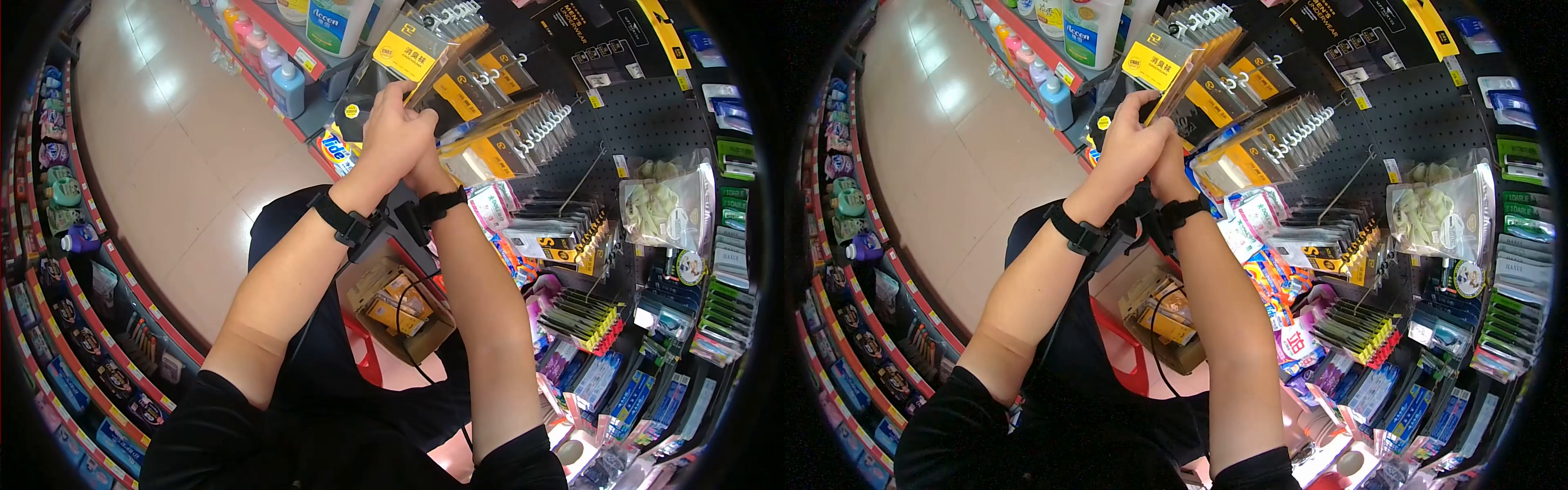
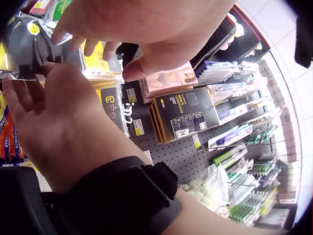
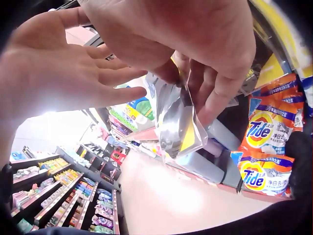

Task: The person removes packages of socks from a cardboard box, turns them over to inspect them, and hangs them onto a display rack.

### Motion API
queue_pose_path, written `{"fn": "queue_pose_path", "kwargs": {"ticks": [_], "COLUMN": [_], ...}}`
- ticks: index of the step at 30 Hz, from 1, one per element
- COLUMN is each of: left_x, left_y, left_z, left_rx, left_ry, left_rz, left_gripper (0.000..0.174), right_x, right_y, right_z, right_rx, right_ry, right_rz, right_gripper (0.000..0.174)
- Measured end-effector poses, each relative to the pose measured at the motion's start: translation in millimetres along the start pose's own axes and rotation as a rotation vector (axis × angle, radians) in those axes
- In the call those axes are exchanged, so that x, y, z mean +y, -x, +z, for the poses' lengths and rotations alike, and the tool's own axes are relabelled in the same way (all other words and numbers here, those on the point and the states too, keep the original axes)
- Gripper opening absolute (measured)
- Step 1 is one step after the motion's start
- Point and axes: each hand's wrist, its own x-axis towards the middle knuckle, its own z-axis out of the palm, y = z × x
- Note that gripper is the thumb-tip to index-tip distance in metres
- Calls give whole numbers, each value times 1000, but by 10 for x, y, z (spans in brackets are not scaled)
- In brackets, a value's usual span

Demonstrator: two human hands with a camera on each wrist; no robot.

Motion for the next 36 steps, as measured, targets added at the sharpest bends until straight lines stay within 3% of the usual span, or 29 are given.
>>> {"fn": "queue_pose_path", "kwargs": {"ticks": [3,5,9,11,21,26,27,28,30,32,34,36], "left_x": [-3,60,54,7,3,-84,-159,-178,-225,-197,-61,-78], "left_y": [22,74,91,90,68,31,8,-21,-74,-74,-1,-33], "left_z": [12,-19,8,21,15,45,86,83,100,50,24,17], "left_rx": [-21,-193,-190,-114,-59,34,117,100,57,-50,-104,-116], "left_ry": [15,-87,-153,-181,-183,-209,-223,-197,-151,-106,-13,-59], "left_rz": [19,22,55,142,134,271,392,375,330,208,66,100], "left_gripper": [52,48,45,46,47,45,41,38,38,42,44,45], "right_x": [-9,-40,-59,-62,-142,-185,-186,-224,18,40,87,119], "right_y": [60,86,140,155,155,158,200,251,47,42,-17,-111], "right_z": [14,-28,19,69,159,171,150,-56,-92,-11,-35,-17], "right_rx": [-18,-32,-58,-70,-130,-116,-86,-47,-11,32,-153,-166], "right_ry": [-32,-53,-97,-118,-220,-257,-250,-241,226,-149,-505,-455], "right_rz": [-3,-6,-10,-12,-22,-39,-49,-59,-529,-288,-147,-181], "right_gripper": [16,16,15,15,15,15,15,15,16,14,34,27]}}
